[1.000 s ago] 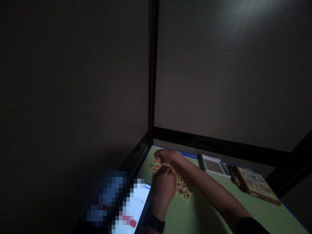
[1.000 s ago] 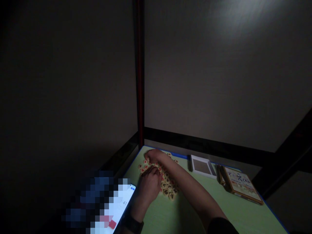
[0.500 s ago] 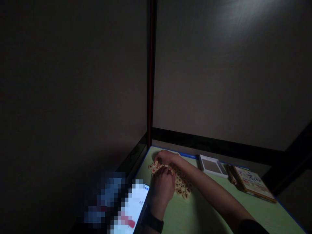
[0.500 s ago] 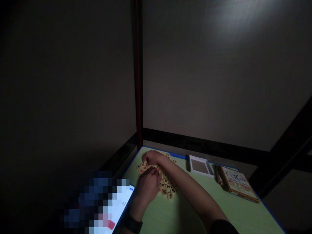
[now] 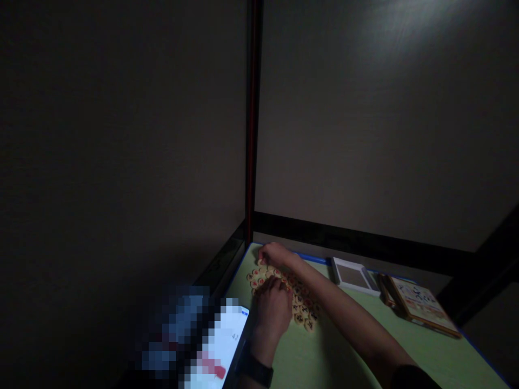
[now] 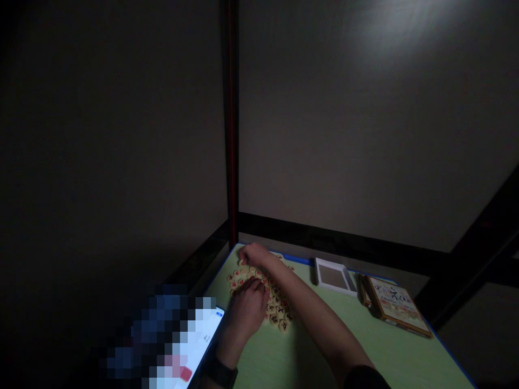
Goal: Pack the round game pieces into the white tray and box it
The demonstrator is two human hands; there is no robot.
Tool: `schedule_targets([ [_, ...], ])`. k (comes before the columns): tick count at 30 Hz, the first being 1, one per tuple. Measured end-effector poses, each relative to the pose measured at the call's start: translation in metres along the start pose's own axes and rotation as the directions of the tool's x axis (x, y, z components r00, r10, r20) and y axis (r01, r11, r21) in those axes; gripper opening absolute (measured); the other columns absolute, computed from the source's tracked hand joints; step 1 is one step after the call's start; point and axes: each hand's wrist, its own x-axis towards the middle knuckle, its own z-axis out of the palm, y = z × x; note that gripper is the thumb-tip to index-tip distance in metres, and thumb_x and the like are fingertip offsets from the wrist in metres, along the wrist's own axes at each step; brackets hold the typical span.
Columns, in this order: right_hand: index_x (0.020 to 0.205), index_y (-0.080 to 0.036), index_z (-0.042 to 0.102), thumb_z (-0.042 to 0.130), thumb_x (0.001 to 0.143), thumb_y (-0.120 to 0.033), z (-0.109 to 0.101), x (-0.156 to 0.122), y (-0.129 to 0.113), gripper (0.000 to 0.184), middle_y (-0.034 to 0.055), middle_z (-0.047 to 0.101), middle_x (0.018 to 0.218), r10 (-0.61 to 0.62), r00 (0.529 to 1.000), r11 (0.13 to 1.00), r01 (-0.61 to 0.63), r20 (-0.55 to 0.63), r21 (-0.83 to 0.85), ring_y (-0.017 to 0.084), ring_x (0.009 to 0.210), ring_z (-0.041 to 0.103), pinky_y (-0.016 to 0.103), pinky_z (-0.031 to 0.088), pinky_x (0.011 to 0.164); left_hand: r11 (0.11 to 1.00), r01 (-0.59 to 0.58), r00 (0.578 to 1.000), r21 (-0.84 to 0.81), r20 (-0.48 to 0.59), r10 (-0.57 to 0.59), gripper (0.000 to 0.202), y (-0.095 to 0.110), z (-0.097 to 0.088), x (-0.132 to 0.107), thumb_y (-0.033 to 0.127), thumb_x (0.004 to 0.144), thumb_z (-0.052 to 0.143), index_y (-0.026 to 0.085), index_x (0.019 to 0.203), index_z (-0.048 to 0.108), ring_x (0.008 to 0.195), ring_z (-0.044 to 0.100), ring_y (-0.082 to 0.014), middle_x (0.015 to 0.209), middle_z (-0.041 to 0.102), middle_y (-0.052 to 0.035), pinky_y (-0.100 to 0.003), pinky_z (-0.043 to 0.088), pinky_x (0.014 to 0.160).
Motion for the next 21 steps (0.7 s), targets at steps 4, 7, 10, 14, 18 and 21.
schedule_targets([
  [4, 0.107, -0.016, 0.074, 0.058, 0.09, -0.017, 0.005, 0.001, -0.008, 0.023, 0.0161, 0.072, 0.114, 0.066, 0.995, 0.991, -0.074, -0.071, -0.116, 0.026, 0.105, 0.069, 0.028, 0.05, 0.083, 1.0, 0.002, 1.0, -0.004, 0.02, -0.002, 0.035, 0.001, -0.006, 0.0, 0.024, 0.1, 0.037, 0.016, 0.108, 0.071, 0.112, 0.062, -0.0243, 0.118, 0.069, -0.0117, -0.038, 0.049, 0.098],
  [7, 0.109, -0.017, 0.075, 0.056, 0.092, -0.019, 0.009, -0.004, -0.013, 0.024, 0.0152, 0.072, 0.114, 0.043, 0.997, 0.983, -0.053, -0.064, -0.175, 0.025, 0.105, 0.069, 0.028, 0.05, 0.086, 1.0, 0.002, 0.999, -0.012, 0.037, -0.002, 0.036, 0.002, -0.01, -0.001, 0.023, 0.1, 0.036, 0.017, 0.11, 0.07, 0.115, 0.061, -0.024, 0.119, 0.068, -0.0106, -0.037, 0.048, 0.1],
  [10, 0.107, -0.016, 0.075, 0.056, 0.093, -0.017, 0.01, -0.014, -0.015, 0.024, 0.0152, 0.072, 0.113, 0.014, 0.998, 0.978, -0.025, -0.054, -0.208, 0.026, 0.106, 0.068, 0.028, 0.05, 0.087, 1.0, 0.011, 0.999, -0.02, 0.031, -0.011, 0.035, 0.002, -0.009, -0.001, 0.025, 0.1, 0.037, 0.017, 0.111, 0.07, 0.118, 0.059, -0.0243, 0.122, 0.067, -0.0109, -0.038, 0.045, 0.103],
  [14, 0.102, -0.013, 0.077, 0.053, 0.093, -0.015, 0.007, -0.026, -0.015, 0.025, 0.0165, 0.072, 0.111, -0.009, 0.999, 0.978, 0.0, -0.041, -0.21, 0.027, 0.106, 0.067, 0.029, 0.05, 0.087, 0.999, 0.015, 1.0, -0.029, 0.018, -0.015, 0.035, 0.0, -0.004, 0.0, 0.028, 0.1, 0.038, 0.017, 0.108, 0.071, 0.118, 0.059, -0.0246, 0.122, 0.067, -0.0117, -0.039, 0.044, 0.104],
  [18, 0.095, -0.013, 0.078, 0.056, 0.091, -0.016, 0.007, -0.03, -0.011, 0.023, 0.0167, 0.072, 0.107, -0.017, 0.999, 0.986, 0.009, -0.047, -0.165, 0.028, 0.103, 0.068, 0.03, 0.049, 0.085, 1.0, 0.007, 0.999, -0.022, 0.032, -0.006, 0.036, 0.0, -0.003, 0.0, 0.026, 0.1, 0.038, 0.015, 0.109, 0.071, 0.118, 0.059, -0.0247, 0.121, 0.067, -0.0129, -0.039, 0.045, 0.104],
  [21, 0.092, -0.014, 0.079, 0.06, 0.088, -0.017, 0.008, -0.029, -0.003, 0.02, 0.0158, 0.074, 0.105, -0.011, 0.997, 0.996, 0.004, -0.071, -0.093, 0.026, 0.099, 0.069, 0.028, 0.05, 0.081, 1.0, 0.004, 0.999, -0.006, 0.038, -0.003, 0.037, 0.001, -0.004, 0.0, 0.026, 0.101, 0.037, 0.015, 0.11, 0.071, 0.119, 0.059, -0.0247, 0.122, 0.067, -0.0128, -0.038, 0.045, 0.104],
])
